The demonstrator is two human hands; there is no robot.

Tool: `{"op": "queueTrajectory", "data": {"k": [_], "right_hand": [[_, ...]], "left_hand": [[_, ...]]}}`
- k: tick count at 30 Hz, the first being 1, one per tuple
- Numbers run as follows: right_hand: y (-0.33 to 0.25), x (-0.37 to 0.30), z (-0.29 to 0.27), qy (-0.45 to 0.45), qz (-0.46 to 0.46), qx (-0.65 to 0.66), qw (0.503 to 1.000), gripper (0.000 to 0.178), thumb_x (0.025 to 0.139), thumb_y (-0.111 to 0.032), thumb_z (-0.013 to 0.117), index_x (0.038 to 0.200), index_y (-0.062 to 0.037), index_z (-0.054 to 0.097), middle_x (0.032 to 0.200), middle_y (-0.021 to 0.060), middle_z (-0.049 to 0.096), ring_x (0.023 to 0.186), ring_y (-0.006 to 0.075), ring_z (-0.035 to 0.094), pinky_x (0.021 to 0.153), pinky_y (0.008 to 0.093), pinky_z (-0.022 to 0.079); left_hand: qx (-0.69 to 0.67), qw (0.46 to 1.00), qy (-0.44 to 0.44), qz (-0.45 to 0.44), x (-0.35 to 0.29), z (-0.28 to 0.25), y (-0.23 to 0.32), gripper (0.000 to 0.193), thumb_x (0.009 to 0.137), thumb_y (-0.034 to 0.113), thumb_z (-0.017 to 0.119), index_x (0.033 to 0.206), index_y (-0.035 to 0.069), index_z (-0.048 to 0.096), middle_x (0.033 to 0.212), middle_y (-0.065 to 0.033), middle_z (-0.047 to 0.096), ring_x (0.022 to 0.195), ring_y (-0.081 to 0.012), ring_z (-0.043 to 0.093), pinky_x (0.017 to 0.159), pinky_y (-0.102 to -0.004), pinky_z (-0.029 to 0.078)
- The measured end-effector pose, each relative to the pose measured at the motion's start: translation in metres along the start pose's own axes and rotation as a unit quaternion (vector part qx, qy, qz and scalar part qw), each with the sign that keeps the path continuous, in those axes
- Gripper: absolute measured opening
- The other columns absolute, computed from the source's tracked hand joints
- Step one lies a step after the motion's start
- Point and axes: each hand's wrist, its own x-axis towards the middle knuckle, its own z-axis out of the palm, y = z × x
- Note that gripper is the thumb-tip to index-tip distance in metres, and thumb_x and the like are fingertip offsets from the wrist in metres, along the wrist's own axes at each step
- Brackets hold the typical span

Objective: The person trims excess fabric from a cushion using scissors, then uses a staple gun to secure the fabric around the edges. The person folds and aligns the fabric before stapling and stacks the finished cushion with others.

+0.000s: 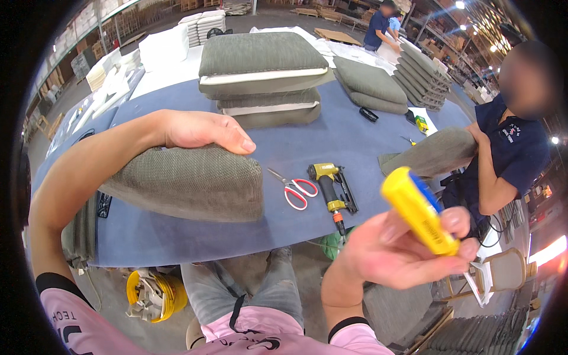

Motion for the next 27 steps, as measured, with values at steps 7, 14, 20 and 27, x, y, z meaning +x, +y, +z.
{"op": "queueTrajectory", "data": {"k": [7, 14, 20, 27], "right_hand": [[-0.007, 0.014, -0.008, -0.244, 0.083, -0.04, 0.965, 0.039, 0.117, -0.049, 0.054, 0.128, -0.0134, 0.044, 0.113, 0.0216, 0.071, 0.086, 0.0274, 0.075, 0.067, 0.0391, 0.068], [-0.004, 0.065, 0.046, -0.437, -0.05, -0.221, 0.871, 0.048, 0.121, -0.049, 0.043, 0.142, -0.0058, 0.05, 0.113, 0.0268, 0.072, 0.064, 0.0183, 0.066, 0.058, 0.0279, 0.054], [-0.053, 0.136, 0.093, -0.253, 0.167, -0.175, 0.937, 0.05, 0.123, -0.046, 0.036, 0.142, -0.003, 0.053, 0.122, 0.0261, 0.071, 0.08, 0.0232, 0.072, 0.07, 0.0363, 0.064], [0.019, 0.056, 0.079, -0.634, 0.147, -0.152, 0.744, 0.038, 0.123, -0.037, 0.041, 0.144, -0.0062, 0.05, 0.121, 0.0201, 0.074, 0.061, 0.0163, 0.069, 0.051, 0.0235, 0.055]], "left_hand": [[0.038, 0.999, 0.033, 0.011, 0.0, 0.001, 0.006, 0.032, 0.113, 0.038, 0.067, 0.104, 0.008, 0.076, 0.096, 0.0068, 0.071, 0.087, -0.0046, 0.062, 0.083, -0.0279, 0.053], [0.027, 1.0, 0.015, 0.005, 0.005, 0.001, 0.003, 0.04, 0.112, 0.042, 0.066, 0.12, 0.004, 0.078, 0.111, 0.0024, 0.074, 0.099, -0.0085, 0.068, 0.092, -0.03, 0.055], [0.045, 0.999, -0.031, 0.005, 0.008, -0.007, -0.008, 0.049, 0.112, 0.049, 0.065, 0.132, 0.006, 0.076, 0.122, -0.0009, 0.075, 0.108, -0.0101, 0.067, 0.097, -0.0318, 0.054], [-0.027, 1.0, -0.007, 0.004, 0.001, 0.0, -0.015, 0.05, 0.111, 0.049, 0.065, 0.135, 0.005, 0.075, 0.125, -0.0014, 0.075, 0.111, -0.0107, 0.066, 0.1, -0.0311, 0.052]]}}
